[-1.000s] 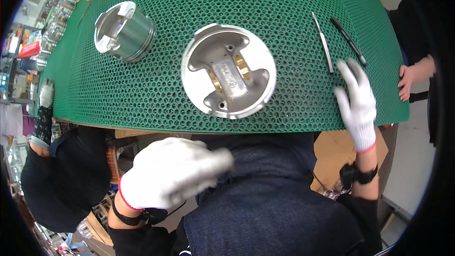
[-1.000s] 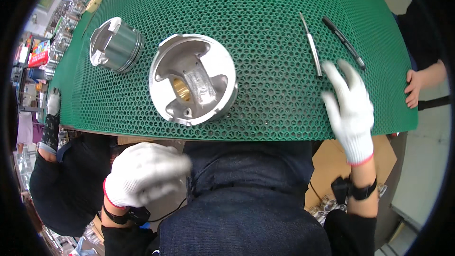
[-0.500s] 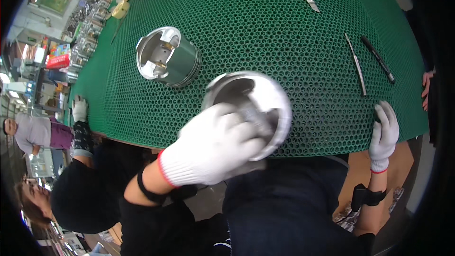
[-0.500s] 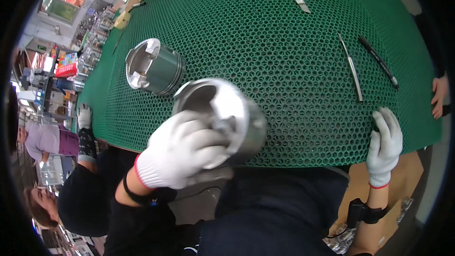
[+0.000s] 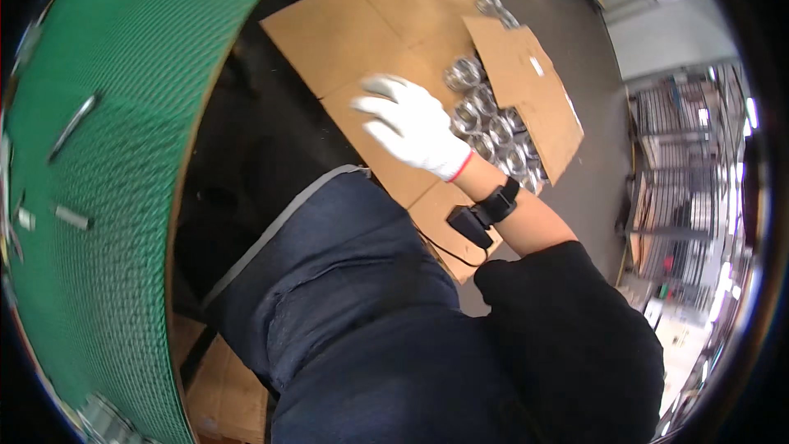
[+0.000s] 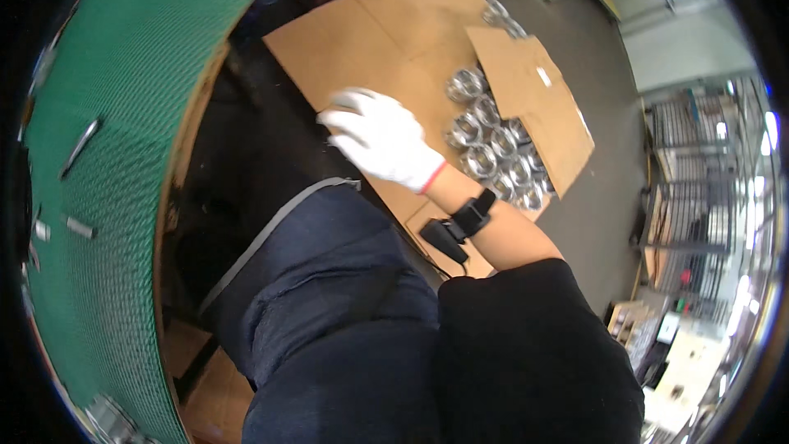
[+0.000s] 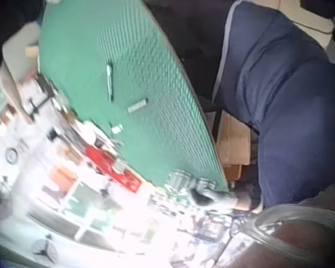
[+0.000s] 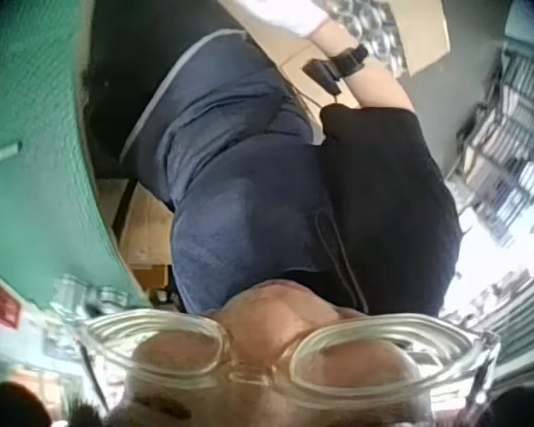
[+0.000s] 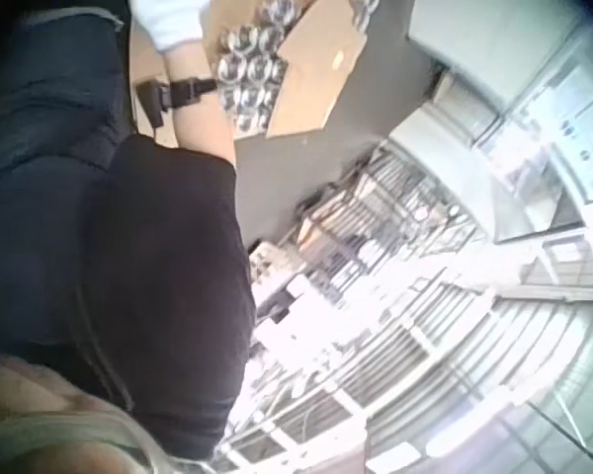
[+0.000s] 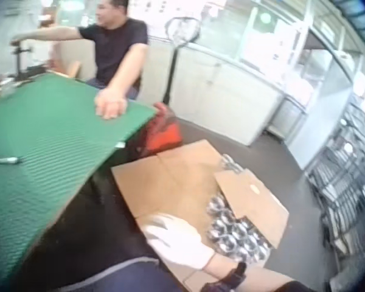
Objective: Wiping and inspecting engine pistons at a workstation.
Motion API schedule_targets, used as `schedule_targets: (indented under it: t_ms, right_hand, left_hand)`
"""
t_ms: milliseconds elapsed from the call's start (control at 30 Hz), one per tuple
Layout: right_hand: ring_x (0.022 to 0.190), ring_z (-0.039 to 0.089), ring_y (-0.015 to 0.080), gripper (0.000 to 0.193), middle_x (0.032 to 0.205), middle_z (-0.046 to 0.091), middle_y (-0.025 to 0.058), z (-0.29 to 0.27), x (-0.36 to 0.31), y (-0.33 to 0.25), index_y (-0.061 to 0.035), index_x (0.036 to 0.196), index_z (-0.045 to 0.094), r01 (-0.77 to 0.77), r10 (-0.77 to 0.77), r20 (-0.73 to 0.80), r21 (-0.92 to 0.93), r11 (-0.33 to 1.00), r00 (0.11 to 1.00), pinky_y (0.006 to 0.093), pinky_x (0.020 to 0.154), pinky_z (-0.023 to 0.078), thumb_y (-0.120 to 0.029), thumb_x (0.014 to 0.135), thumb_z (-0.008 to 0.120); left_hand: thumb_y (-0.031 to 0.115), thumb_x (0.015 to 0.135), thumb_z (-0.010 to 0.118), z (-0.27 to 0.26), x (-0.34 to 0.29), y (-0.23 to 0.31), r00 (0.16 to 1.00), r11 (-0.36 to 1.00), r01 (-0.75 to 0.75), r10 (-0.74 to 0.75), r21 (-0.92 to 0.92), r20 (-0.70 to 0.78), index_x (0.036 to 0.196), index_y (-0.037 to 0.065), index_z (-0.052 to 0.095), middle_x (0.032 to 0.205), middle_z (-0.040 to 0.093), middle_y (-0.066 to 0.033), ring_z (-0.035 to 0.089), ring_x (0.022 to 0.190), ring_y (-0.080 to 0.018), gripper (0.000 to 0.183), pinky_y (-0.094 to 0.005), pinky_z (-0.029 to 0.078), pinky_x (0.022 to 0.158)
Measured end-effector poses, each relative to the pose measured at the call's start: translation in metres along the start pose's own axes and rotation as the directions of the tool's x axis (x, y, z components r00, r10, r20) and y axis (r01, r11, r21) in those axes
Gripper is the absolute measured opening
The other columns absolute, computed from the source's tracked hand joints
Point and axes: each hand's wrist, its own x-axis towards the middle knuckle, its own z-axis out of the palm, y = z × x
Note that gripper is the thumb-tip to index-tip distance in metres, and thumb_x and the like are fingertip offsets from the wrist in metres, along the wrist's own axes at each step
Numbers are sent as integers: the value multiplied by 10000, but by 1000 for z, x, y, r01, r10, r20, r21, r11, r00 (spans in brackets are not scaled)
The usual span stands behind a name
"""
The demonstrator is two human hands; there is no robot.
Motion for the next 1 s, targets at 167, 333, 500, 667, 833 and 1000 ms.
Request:
schedule_targets:
  t_ms: [167, 333, 500, 667, 833, 1000]
  right_hand:
    - [940, 604, 306, 271, 1051, 629, 101, -10, -269, 105, -140, 1050, 659, -603, 664, 502, -308, 736, 554, 442, 829, 493, -318, 926, 497]
    - [1085, 608, 349, 441, 1117, 657, 199, -5, -487, 91, -86, 1117, 683, -891, 814, 488, -447, -77, -315, 427, 956, 462, -386, 848, 504]
    - [1074, 598, 385, 435, 1169, 607, 207, 22, -509, 96, -132, 1224, 589, -893, 886, 388, -446, -62, -256, 448, 952, 465, -386, 877, 525]
    - [1221, 492, 397, 641, 1358, 464, 224, 36, -470, 197, -251, 1418, 387, -898, 975, 175, -437, -47, -136, 474, 989, 438, -435, 844, 606]
    - [1213, 526, 396, 897, 1361, 496, 226, 27, -459, 290, -352, 1519, 172, -863, 907, 289, -486, -135, -305, 475, 1012, 418, -640, 794, 614]
    - [1279, 475, 392, 1029, 1404, 459, 245, 37, -488, 347, -295, 1533, 129, -894, 813, 506, -445, -40, -289, 435, 1052, 389, -731, 736, 612]
  left_hand:
    - [455, 850, 647, 32, -20, -25, 336, 654, 714, -8, -249, 942, 1258, -52, 515, 1244, 578, -204, 568, 1114, -358, 664, -438, 447, 1004]
    - [460, 848, 646, 111, -47, -11, 196, 318, 944, -311, -92, 930, 1259, -45, 518, 1248, 579, -199, 566, 1119, -353, 663, -436, 442, 1007]
    - [465, 846, 646, 160, -26, -53, 226, -15, 956, -593, -291, 773, 1260, -38, 522, 1251, 580, -193, 563, 1124, -348, 663, -433, 438, 1010]
    - [470, 844, 645, 170, -4, -118, 227, -121, 884, -733, -451, 641, 1261, -30, 525, 1254, 581, -187, 561, 1129, -343, 662, -431, 434, 1013]
    - [476, 842, 644, 136, -2, -156, 228, -117, 834, -816, -539, 530, 1262, -23, 528, 1258, 581, -182, 558, 1134, -338, 662, -429, 430, 1016]
    - [481, 840, 643, 106, 1, -165, 220, -95, 817, -859, -568, 461, 1262, -16, 532, 1261, 582, -176, 556, 1139, -333, 661, -427, 426, 1019]
